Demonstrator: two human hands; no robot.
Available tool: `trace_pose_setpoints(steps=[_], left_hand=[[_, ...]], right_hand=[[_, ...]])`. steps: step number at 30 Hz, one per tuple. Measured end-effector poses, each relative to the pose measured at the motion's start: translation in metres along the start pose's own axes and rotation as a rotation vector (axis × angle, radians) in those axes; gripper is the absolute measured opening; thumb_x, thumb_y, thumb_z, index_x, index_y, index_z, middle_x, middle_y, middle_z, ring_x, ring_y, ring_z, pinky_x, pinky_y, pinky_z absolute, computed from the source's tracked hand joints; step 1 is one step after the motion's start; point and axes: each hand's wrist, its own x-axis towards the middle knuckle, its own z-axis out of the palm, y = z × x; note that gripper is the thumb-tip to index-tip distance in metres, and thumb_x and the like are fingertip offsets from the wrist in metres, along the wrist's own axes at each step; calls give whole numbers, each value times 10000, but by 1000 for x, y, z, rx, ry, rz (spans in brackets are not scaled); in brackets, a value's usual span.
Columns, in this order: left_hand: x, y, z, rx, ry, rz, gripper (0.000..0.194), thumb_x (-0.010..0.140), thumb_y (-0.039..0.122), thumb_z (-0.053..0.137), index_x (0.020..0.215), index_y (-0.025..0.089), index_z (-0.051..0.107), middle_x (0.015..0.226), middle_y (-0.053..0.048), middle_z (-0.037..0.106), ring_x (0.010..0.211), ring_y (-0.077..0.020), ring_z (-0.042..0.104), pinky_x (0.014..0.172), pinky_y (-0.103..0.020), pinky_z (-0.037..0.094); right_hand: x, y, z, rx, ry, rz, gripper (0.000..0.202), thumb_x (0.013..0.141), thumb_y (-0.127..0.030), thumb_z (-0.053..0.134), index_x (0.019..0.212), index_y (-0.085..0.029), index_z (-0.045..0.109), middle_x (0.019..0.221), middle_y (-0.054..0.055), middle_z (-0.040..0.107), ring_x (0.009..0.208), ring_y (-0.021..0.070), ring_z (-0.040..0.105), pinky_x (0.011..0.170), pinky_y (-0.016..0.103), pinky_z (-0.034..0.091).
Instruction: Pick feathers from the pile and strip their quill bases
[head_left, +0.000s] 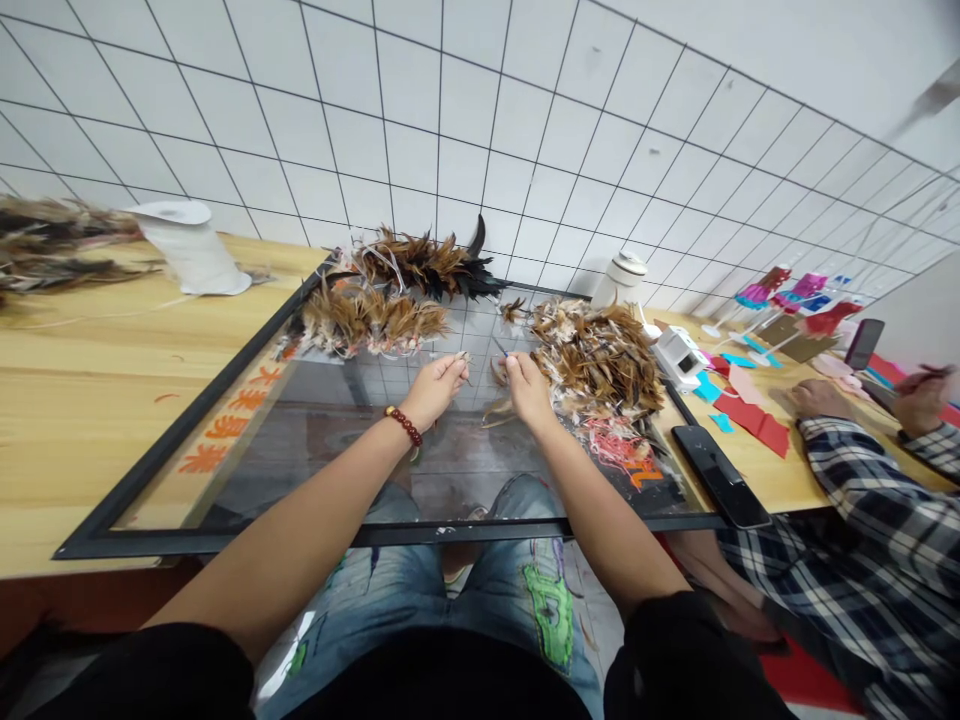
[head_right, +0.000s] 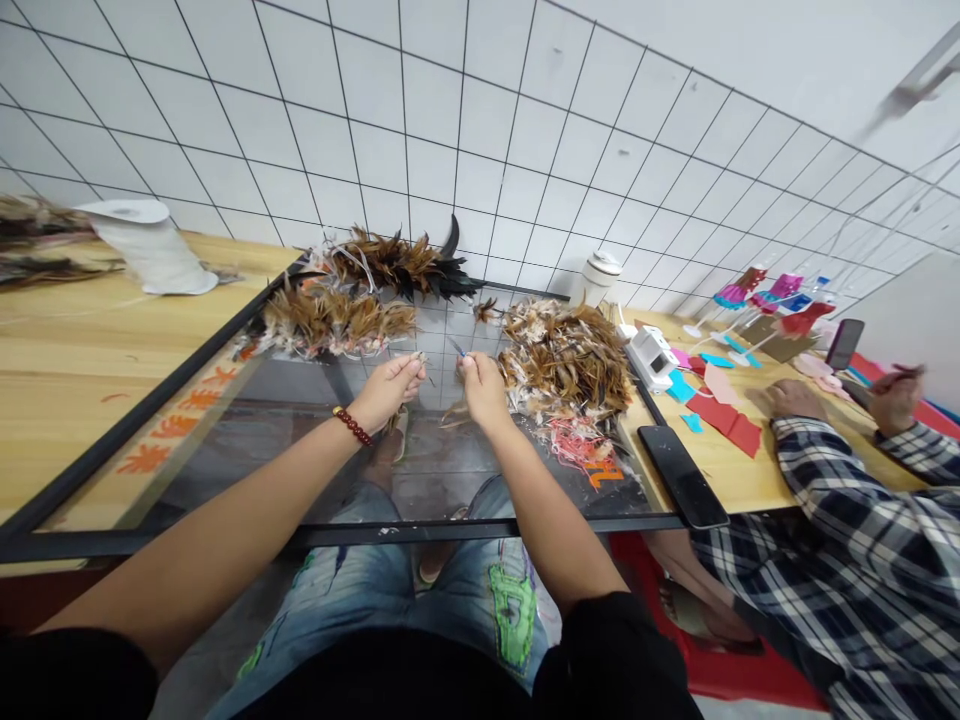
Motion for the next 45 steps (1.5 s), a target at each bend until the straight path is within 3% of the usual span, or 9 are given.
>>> trace_pose_setpoints(steps=[3, 8, 12, 18, 22, 34, 40, 43, 45], left_hand=[[0, 2, -1, -91, 46, -26, 260, 829, 313, 604, 652, 140, 523, 494, 60, 361, 402, -36, 287, 399, -161, 193], [0, 3, -2, -238, 55, -7, 245, 848, 330, 594, 701, 150, 513, 518, 68, 372, 390, -34, 303, 390, -152, 230], [-3, 5, 3, -342, -28, -22, 242, 859, 318, 596, 709, 141, 526, 538, 54, 402, 413, -39, 340, 405, -149, 277], [-11, 16, 5, -659, -226, -235, 212, 907, 225, 515, 714, 138, 518, 545, 47, 377, 425, -51, 352, 425, -155, 313], [-15, 25, 5, -806, -282, -275, 241, 933, 162, 424, 706, 133, 502, 543, 47, 337, 422, -53, 325, 429, -157, 319], [-19, 27, 2, -833, -385, -327, 269, 921, 143, 417, 659, 131, 479, 540, 48, 274, 418, -57, 288, 417, -165, 293], [-20, 27, 4, -784, -378, -363, 247, 885, 142, 492, 641, 148, 453, 537, 53, 243, 412, -57, 261, 408, -165, 270], [-21, 28, 6, -770, -355, -379, 253, 887, 146, 492, 639, 153, 442, 543, 53, 236, 412, -56, 252, 408, -167, 260], [-21, 30, 6, -771, -336, -377, 258, 891, 153, 488, 639, 154, 437, 546, 53, 237, 414, -55, 250, 407, -167, 257]], right_hand=[[0, 4, -1, -46, -4, -49, 301, 924, -392, 341, 947, -194, 568, 933, 63, 621, 935, 194, 546, 852, 309, 408], [-2, 5, 5, -113, -189, -87, 267, 936, -353, 342, 934, -194, 557, 874, 52, 607, 876, 188, 535, 825, 317, 410], [-5, -1, 10, -73, -223, -77, 260, 943, -359, 334, 930, -200, 540, 851, 36, 590, 859, 178, 525, 801, 306, 414], [-8, -7, 11, -13, -164, -134, 227, 932, -357, 361, 950, -198, 522, 904, 51, 580, 891, 184, 518, 838, 322, 407], [-9, -8, 10, -30, -132, -136, 200, 919, -339, 384, 954, -194, 518, 912, 52, 570, 897, 186, 514, 851, 331, 399], [-11, -16, 9, 81, -200, -185, 231, 930, -385, 364, 955, -199, 499, 914, 42, 571, 888, 176, 527, 843, 315, 413], [-12, -16, 12, 75, -224, -144, 264, 941, -417, 320, 878, -217, 481, 871, 20, 560, 860, 161, 528, 819, 287, 423], [-10, -14, 13, 93, -171, -113, 284, 949, -412, 299, 849, -219, 483, 796, 11, 543, 782, 158, 517, 761, 281, 435], [-7, -12, 11, 86, -65, -75, 308, 957, -406, 276, 880, -214, 504, 773, 13, 539, 749, 159, 511, 734, 280, 438]])
